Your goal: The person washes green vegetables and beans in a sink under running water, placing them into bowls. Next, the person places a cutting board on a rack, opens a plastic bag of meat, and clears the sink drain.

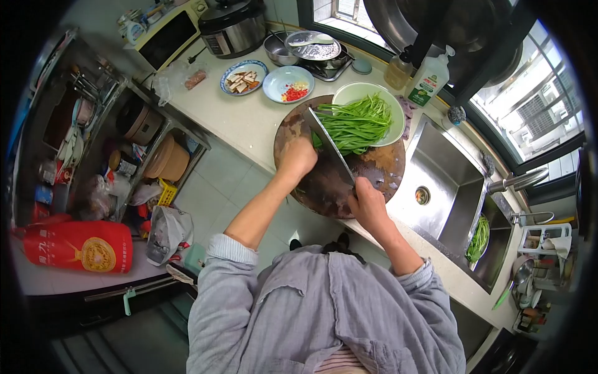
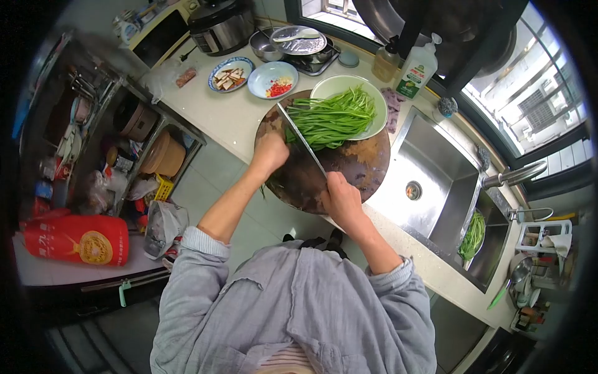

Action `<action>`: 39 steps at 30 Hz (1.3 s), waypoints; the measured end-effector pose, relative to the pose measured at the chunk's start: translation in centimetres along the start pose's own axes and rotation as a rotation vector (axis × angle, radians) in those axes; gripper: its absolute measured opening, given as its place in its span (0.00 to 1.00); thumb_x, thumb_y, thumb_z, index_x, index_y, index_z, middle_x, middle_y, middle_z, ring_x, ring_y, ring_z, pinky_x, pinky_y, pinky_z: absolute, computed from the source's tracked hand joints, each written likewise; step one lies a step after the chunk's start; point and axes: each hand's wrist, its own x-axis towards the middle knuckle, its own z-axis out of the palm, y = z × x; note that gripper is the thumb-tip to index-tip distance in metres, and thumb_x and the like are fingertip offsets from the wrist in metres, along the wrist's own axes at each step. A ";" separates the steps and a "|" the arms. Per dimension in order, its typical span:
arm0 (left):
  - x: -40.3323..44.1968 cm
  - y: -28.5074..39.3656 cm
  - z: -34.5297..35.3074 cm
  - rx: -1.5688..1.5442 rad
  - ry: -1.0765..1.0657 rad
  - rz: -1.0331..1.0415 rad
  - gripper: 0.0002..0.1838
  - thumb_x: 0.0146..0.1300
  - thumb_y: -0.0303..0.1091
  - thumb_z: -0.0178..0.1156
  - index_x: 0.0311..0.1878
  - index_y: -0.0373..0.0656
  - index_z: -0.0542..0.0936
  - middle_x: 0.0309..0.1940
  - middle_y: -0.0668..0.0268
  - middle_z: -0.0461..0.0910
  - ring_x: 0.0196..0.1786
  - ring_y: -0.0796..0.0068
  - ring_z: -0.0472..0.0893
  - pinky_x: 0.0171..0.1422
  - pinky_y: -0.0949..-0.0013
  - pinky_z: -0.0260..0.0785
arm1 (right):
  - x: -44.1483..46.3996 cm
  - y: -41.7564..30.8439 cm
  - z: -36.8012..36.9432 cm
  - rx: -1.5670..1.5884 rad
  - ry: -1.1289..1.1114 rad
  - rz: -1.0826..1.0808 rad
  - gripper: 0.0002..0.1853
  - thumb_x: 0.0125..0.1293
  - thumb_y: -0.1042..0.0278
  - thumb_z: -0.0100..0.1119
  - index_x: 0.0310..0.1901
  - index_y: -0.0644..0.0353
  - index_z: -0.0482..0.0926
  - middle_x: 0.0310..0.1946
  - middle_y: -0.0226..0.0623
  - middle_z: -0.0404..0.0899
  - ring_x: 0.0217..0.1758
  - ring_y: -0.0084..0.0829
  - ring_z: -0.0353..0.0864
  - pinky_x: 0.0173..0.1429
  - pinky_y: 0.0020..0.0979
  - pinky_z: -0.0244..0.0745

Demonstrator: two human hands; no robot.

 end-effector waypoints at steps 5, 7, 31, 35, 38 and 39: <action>-3.1 3.4 0.9 -0.090 -0.054 0.091 0.09 0.49 0.29 0.52 0.31 0.32 0.73 0.30 0.43 0.76 0.38 0.43 0.76 0.44 0.50 0.67 | 3.1 0.6 1.5 0.095 -0.042 0.099 0.11 0.52 0.71 0.51 0.35 0.64 0.64 0.31 0.52 0.70 0.35 0.56 0.72 0.37 0.49 0.68; -3.4 3.2 0.3 -0.242 0.009 0.056 0.09 0.51 0.31 0.54 0.31 0.34 0.73 0.28 0.41 0.76 0.37 0.40 0.75 0.44 0.48 0.68 | 3.5 0.0 1.4 0.101 0.006 0.048 0.10 0.53 0.71 0.51 0.34 0.64 0.64 0.31 0.52 0.71 0.35 0.56 0.72 0.37 0.49 0.68; -29.0 -16.9 -0.1 -1.996 0.883 -0.834 0.07 0.60 0.31 0.56 0.28 0.46 0.69 0.18 0.72 0.69 0.22 0.76 0.70 0.33 0.66 0.68 | 3.8 -0.4 5.3 -0.412 -0.091 -0.303 0.15 0.57 0.62 0.58 0.44 0.60 0.75 0.41 0.44 0.75 0.46 0.45 0.73 0.46 0.41 0.69; -37.0 -20.2 3.2 -1.944 1.272 -1.035 0.07 0.55 0.27 0.60 0.29 0.44 0.70 0.17 0.70 0.69 0.19 0.75 0.69 0.27 0.67 0.68 | 0.6 -7.0 8.1 -0.012 -0.221 -0.424 0.10 0.57 0.74 0.57 0.41 0.64 0.76 0.35 0.42 0.77 0.37 0.38 0.76 0.44 0.31 0.71; -42.9 -24.4 5.6 -1.919 1.558 -1.138 0.08 0.52 0.24 0.62 0.29 0.44 0.71 0.17 0.68 0.69 0.17 0.74 0.69 0.25 0.68 0.67 | -4.9 -13.4 14.9 0.289 -0.604 -0.444 0.09 0.57 0.80 0.56 0.41 0.64 0.76 0.35 0.42 0.77 0.38 0.33 0.77 0.43 0.29 0.72; -44.8 -25.6 5.6 -1.901 1.608 -1.155 0.08 0.52 0.24 0.62 0.29 0.44 0.71 0.17 0.68 0.69 0.18 0.74 0.69 0.25 0.68 0.67 | -7.2 -17.7 16.9 0.393 -0.812 -0.327 0.11 0.57 0.80 0.56 0.43 0.64 0.75 0.38 0.43 0.77 0.39 0.33 0.79 0.45 0.29 0.74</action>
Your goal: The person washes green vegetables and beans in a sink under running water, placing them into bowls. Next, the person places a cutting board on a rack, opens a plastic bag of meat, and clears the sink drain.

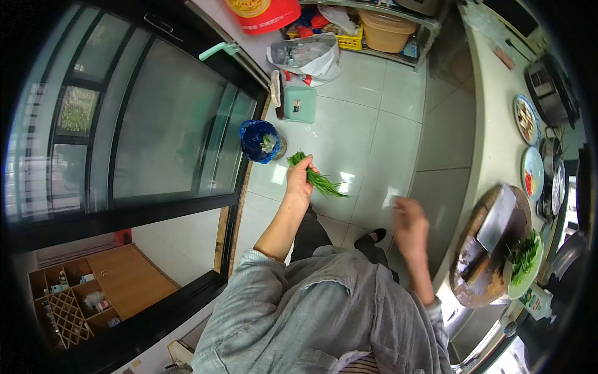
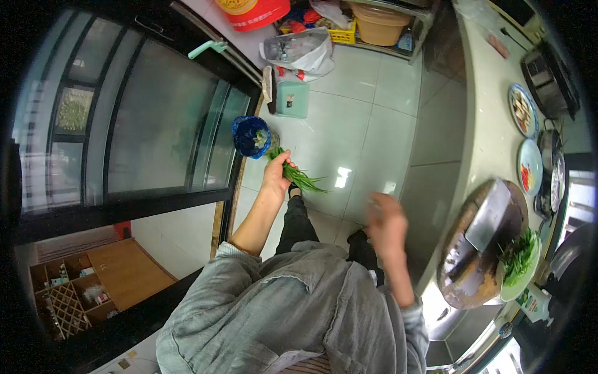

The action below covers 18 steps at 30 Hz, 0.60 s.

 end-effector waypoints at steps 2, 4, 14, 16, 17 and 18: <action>2.5 3.0 -2.3 -0.049 0.045 0.020 0.08 0.52 0.23 0.61 0.28 0.44 0.71 0.18 0.68 0.69 0.19 0.73 0.70 0.25 0.69 0.66 | 3.1 -1.4 9.8 -0.031 -0.227 -0.229 0.21 0.55 0.75 0.59 0.52 0.58 0.72 0.50 0.44 0.74 0.54 0.41 0.73 0.57 0.36 0.68; 4.7 6.7 -4.4 -0.110 0.067 -0.005 0.08 0.52 0.23 0.61 0.28 0.44 0.71 0.18 0.67 0.70 0.21 0.73 0.70 0.27 0.70 0.67 | 6.3 -3.8 19.0 -0.123 -0.332 -0.395 0.30 0.56 0.67 0.57 0.62 0.53 0.62 0.56 0.47 0.68 0.55 0.44 0.70 0.58 0.36 0.67; 29.1 22.0 -15.5 -0.426 -0.177 -0.717 0.09 0.56 0.30 0.59 0.40 0.39 0.77 0.35 0.59 0.78 0.37 0.61 0.78 0.44 0.57 0.72 | 15.6 -8.3 47.2 -0.292 -0.583 -0.063 0.30 0.58 0.62 0.53 0.63 0.58 0.59 0.64 0.53 0.54 0.66 0.49 0.56 0.64 0.56 0.54; 33.7 24.1 -15.9 -0.181 -0.217 -0.592 0.12 0.56 0.34 0.58 0.41 0.38 0.77 0.36 0.57 0.78 0.38 0.60 0.78 0.45 0.57 0.72 | 15.8 -7.0 49.0 -0.210 -0.501 -0.051 0.16 0.59 0.66 0.50 0.47 0.65 0.70 0.47 0.52 0.69 0.51 0.48 0.69 0.53 0.52 0.62; 35.3 25.0 -16.3 -0.032 -0.218 -0.512 0.13 0.56 0.36 0.58 0.41 0.38 0.76 0.36 0.57 0.78 0.38 0.59 0.78 0.45 0.58 0.72 | 15.7 -7.0 48.9 -0.041 -0.441 0.057 0.11 0.59 0.69 0.48 0.38 0.67 0.74 0.36 0.51 0.75 0.42 0.48 0.73 0.47 0.49 0.65; 36.8 25.4 -16.6 0.076 -0.215 -0.470 0.15 0.56 0.38 0.57 0.41 0.37 0.76 0.37 0.56 0.78 0.38 0.59 0.78 0.46 0.58 0.72 | 13.3 -3.5 51.8 -0.031 -0.364 -0.077 0.10 0.56 0.71 0.49 0.37 0.67 0.73 0.36 0.50 0.75 0.44 0.48 0.73 0.47 0.46 0.67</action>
